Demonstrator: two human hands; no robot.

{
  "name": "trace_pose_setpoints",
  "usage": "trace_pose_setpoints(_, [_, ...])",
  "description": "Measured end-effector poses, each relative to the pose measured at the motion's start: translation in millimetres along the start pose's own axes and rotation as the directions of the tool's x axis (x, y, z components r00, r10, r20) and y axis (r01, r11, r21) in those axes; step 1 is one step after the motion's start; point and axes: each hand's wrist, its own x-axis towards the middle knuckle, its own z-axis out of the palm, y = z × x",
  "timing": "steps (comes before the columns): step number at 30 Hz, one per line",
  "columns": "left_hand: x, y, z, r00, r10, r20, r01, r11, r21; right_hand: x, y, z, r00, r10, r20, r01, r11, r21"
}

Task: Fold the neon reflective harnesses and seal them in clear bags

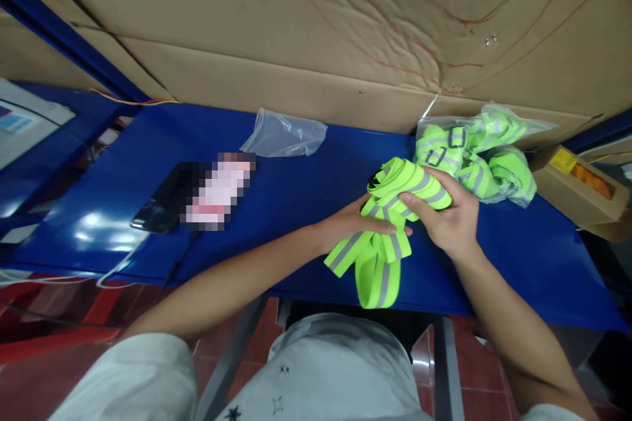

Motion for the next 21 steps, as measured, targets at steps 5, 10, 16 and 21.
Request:
trace_pose_setpoints(5, [-3.5, 0.9, -3.0, 0.999, 0.026, -0.035, -0.027, 0.998, -0.048, -4.5, 15.5, -3.4, 0.884, -0.432, 0.177, 0.45, 0.89, -0.072])
trace_pose_setpoints(10, [-10.6, 8.4, -1.6, 0.986, 0.164, 0.023, -0.161, 0.982, -0.102, -0.6, 23.0, -2.2, 0.806, -0.506, 0.308, 0.552, 0.83, -0.082])
trace_pose_setpoints(16, [-5.6, 21.8, -12.3, 0.954, 0.277, -0.113, -0.272, 0.961, 0.052, 9.6, 13.0, -9.6, 0.789, -0.311, 0.53, 0.256, 0.951, 0.176])
trace_pose_setpoints(21, [-6.3, 22.6, -12.9, 0.968, 0.225, -0.112, -0.215, 0.972, 0.095, 10.8, 30.7, -5.9, 0.95, -0.065, 0.306, -0.033, 0.952, 0.303])
